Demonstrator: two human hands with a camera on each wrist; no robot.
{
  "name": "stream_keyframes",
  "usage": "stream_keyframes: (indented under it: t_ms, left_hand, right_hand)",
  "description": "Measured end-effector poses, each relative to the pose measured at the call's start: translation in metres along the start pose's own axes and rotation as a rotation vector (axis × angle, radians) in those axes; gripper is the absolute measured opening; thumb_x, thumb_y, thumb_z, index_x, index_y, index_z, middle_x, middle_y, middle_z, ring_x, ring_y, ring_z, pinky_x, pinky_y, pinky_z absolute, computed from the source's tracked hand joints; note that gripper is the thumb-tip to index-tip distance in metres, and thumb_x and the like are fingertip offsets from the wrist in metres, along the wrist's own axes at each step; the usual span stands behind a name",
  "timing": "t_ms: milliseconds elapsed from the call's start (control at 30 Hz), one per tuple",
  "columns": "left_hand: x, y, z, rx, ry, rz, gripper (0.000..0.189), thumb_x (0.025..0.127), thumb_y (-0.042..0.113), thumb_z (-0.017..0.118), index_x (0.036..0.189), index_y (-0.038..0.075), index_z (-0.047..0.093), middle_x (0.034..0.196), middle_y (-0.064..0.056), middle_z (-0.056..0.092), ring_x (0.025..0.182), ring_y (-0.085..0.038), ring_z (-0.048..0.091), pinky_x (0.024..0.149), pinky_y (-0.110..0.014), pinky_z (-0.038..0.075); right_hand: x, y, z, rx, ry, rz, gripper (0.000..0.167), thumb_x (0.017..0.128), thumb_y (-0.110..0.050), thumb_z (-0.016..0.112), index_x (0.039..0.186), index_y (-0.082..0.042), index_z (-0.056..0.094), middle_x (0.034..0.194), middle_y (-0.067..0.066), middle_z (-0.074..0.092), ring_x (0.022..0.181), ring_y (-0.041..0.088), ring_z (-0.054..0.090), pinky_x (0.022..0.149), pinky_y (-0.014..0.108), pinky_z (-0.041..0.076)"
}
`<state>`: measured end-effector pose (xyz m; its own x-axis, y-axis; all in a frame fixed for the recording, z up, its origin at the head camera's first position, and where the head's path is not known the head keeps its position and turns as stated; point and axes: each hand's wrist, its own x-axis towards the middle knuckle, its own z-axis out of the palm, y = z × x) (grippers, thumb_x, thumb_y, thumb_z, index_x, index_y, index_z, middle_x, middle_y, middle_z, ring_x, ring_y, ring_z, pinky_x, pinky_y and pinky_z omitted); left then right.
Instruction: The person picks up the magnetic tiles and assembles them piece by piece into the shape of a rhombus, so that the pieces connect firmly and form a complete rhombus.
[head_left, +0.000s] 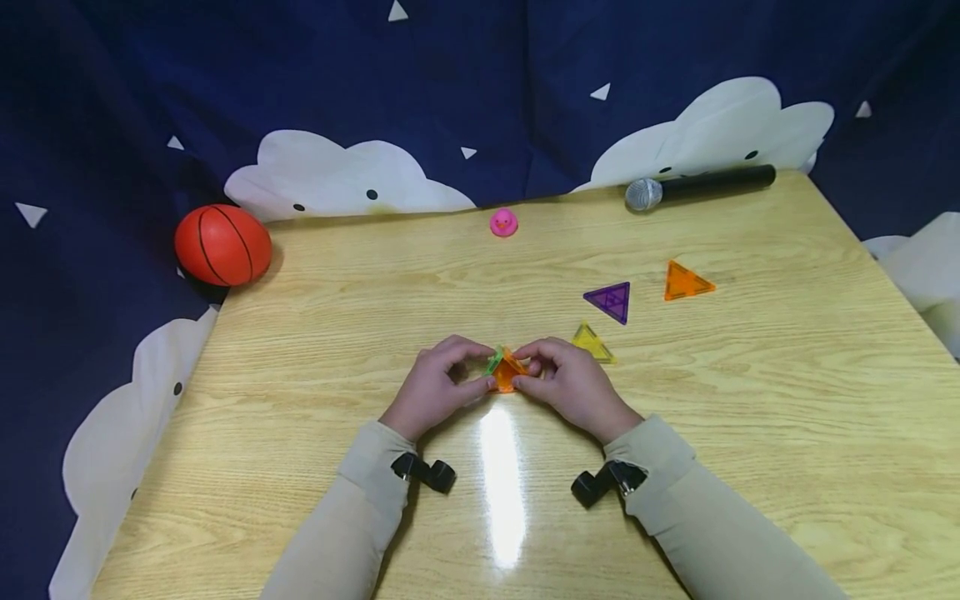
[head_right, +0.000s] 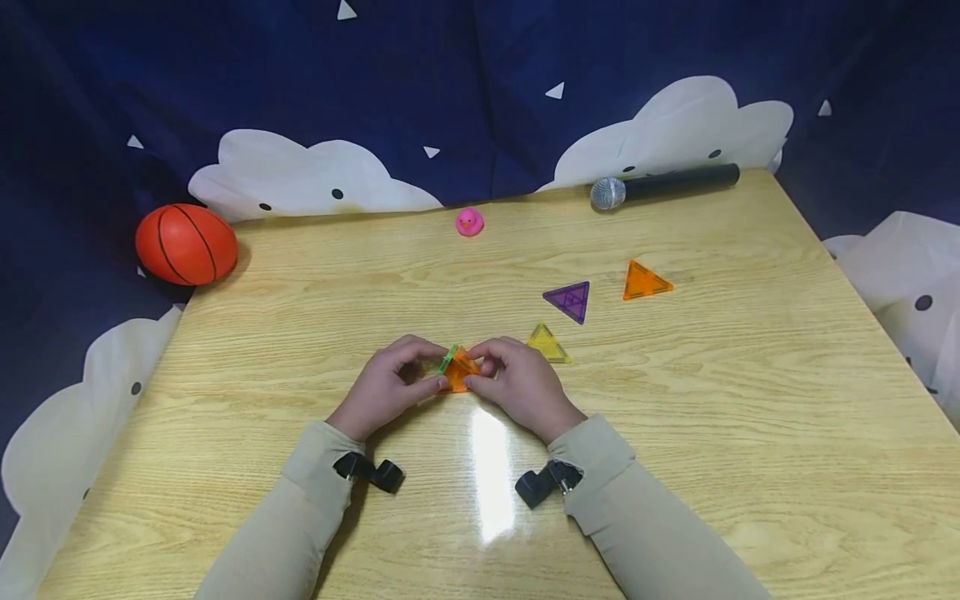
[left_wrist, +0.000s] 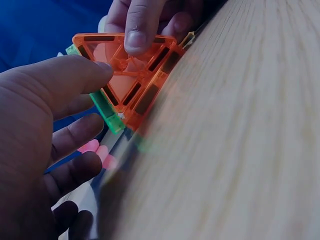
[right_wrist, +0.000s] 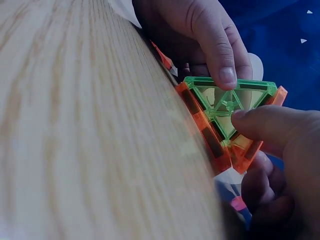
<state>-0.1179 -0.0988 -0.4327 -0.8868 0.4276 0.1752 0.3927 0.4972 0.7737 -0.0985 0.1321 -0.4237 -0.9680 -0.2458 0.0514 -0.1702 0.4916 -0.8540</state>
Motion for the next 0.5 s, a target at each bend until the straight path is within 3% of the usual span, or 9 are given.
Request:
stream_keyframes:
  t_ms: [133,267,500]
  left_hand:
    - [0.0011,-0.0002,0.0005,-0.035,-0.002,0.009,0.036,0.084,0.023,0.083,0.118,0.018,0.072,0.122,0.006,0.066,0.110,-0.013,0.060,0.096,-0.037,0.047]
    - [0.0015,0.0006,0.0014,-0.026,-0.012,0.011,0.042,0.084,0.024,0.083,0.123,0.016,0.069,0.130,0.007,0.063,0.125,-0.013,0.055,0.109,-0.038,0.039]
    - [0.0002,0.0049,0.0029,-0.018,-0.025,0.004,0.050,0.084,0.025,0.084,0.129,0.016,0.066,0.134,0.008,0.061,0.129,-0.016,0.052,0.111,-0.040,0.037]
  right_hand:
    - [0.0002,0.0007,-0.0006,-0.003,0.019,-0.001,0.022,0.085,-0.015,0.082,0.104,-0.014,0.071,0.088,-0.001,0.062,0.072,0.017,0.054,0.061,0.026,0.045]
    - [0.0006,0.0018,-0.0009,-0.020,0.031,-0.009,0.020,0.086,-0.014,0.080,0.104,-0.015,0.073,0.091,-0.002,0.063,0.075,0.016,0.054,0.064,0.026,0.045]
    - [0.0008,0.0033,-0.0008,-0.056,0.048,-0.032,0.021,0.088,-0.012,0.078,0.109,-0.015,0.075,0.099,-0.003,0.065,0.077,0.015,0.053,0.068,0.028,0.046]
